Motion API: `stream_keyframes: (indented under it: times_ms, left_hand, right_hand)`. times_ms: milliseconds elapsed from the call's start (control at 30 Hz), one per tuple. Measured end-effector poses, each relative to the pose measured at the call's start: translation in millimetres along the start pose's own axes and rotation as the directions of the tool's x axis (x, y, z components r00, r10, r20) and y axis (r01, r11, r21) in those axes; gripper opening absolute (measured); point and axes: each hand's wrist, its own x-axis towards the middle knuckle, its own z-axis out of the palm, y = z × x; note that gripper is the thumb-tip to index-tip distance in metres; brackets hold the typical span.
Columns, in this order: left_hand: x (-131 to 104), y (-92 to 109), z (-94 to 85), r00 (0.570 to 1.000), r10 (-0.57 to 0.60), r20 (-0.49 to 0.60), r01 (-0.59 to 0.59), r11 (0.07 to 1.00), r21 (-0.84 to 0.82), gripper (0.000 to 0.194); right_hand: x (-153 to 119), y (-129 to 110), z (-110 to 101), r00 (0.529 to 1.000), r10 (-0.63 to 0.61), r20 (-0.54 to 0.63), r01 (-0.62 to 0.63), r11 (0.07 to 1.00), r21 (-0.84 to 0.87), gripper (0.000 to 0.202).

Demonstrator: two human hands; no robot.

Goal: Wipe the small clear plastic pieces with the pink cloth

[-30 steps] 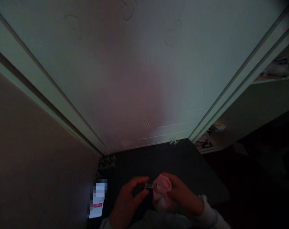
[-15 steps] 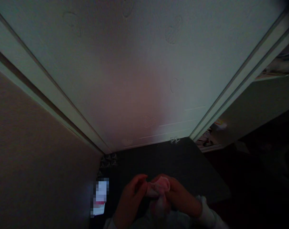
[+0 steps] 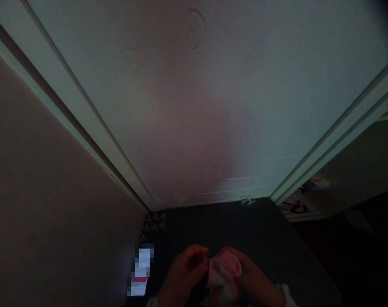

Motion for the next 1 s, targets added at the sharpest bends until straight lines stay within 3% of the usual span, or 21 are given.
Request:
stream_keyframes:
  times_ms: [300,667,867,1000]
  left_hand:
    - [2,-2,-0.1,1.0,0.01,-0.026,-0.011,0.998,-0.064,0.027]
    - [-3,14,6.8,0.994,-0.059,-0.093,0.055,0.997,-0.046,0.03]
    - [-5,8,7.3,0.989,-0.067,-0.132,0.054,0.994,-0.099,0.03]
    - [-9,4,4.6,0.992,-0.029,-0.123,0.025,0.999,-0.033,0.027]
  right_hand:
    - [6,-14,-10,0.997,-0.015,0.073,0.018,0.999,-0.04,0.012]
    - [2,-12,-16,0.994,-0.104,-0.022,0.098,0.976,-0.192,0.007]
    - [0,-14,-16,0.994,-0.097,-0.056,0.076,0.953,-0.294,0.012]
    - [-2,-18,-14,0.99,-0.142,-0.004,0.13,0.917,-0.378,0.017]
